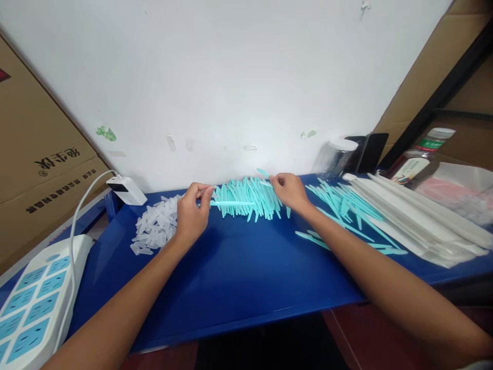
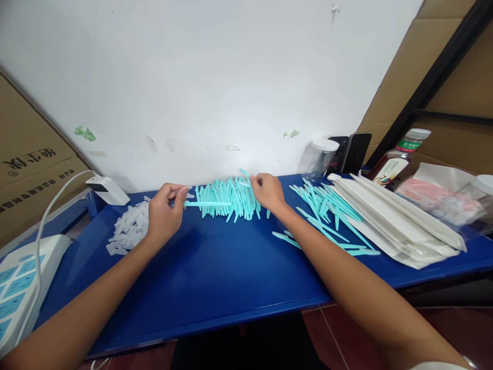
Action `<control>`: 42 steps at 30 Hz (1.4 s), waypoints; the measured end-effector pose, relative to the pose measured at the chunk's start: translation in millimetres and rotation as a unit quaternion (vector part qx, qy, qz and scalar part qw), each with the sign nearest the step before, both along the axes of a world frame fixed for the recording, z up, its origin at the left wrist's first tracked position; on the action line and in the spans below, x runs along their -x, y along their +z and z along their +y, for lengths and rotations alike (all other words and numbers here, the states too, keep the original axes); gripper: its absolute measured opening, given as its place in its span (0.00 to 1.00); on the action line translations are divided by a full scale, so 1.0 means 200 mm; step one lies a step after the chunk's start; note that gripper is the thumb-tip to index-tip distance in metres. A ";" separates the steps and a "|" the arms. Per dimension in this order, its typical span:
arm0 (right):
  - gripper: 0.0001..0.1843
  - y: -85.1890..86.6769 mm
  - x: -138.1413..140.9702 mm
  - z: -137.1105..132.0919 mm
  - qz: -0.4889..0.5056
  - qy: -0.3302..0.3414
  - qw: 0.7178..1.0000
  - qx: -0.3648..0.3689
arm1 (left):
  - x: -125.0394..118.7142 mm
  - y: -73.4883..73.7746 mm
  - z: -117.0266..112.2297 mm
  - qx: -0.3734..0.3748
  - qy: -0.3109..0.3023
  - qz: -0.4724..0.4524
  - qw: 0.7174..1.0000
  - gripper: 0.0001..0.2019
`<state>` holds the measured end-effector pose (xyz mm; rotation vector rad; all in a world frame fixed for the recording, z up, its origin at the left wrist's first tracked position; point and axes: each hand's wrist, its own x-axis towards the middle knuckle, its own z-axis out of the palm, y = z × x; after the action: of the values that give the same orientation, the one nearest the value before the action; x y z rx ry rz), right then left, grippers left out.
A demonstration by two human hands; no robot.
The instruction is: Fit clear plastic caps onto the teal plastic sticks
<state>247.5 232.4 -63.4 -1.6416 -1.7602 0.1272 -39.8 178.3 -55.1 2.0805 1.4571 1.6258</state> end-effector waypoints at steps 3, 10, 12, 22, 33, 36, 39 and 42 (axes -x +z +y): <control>0.29 0.01 0.02 -0.02 -0.016 -0.003 0.997 0.078 | 0.00 0.00 -0.01 -0.001 0.011 0.014 1.000 0.11; 0.38 0.13 -0.04 -0.11 -0.062 0.080 0.978 0.181 | 0.00 -0.01 0.00 -0.001 0.012 0.028 1.000 0.12; 0.32 0.16 -0.07 -0.14 -0.047 0.123 0.973 0.190 | 0.01 -0.01 0.00 0.002 0.006 0.028 1.000 0.12; 0.18 0.17 -0.06 -0.18 0.022 0.158 0.973 0.167 | 0.01 -0.03 0.01 0.016 -0.003 0.020 1.000 0.12; 0.24 0.19 0.11 -0.34 0.072 0.349 0.924 0.139 | -0.07 -0.01 -0.09 0.101 -0.148 0.017 0.984 0.13; 0.20 0.18 0.13 -0.35 0.099 0.359 0.915 0.153 | -0.09 0.00 -0.11 0.122 -0.177 0.046 0.976 0.13; 0.19 0.17 0.13 -0.35 0.074 0.374 0.918 0.113 | -0.09 0.01 -0.11 0.131 -0.190 0.073 0.970 0.14; 0.17 0.16 0.13 -0.35 0.048 0.384 0.917 0.096 | -0.08 0.02 -0.10 0.137 -0.216 0.115 0.960 0.15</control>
<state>221.7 161.8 -32.3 -0.9464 -2.2732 0.7465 -23.7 158.0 -51.4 2.2688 1.0944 0.9921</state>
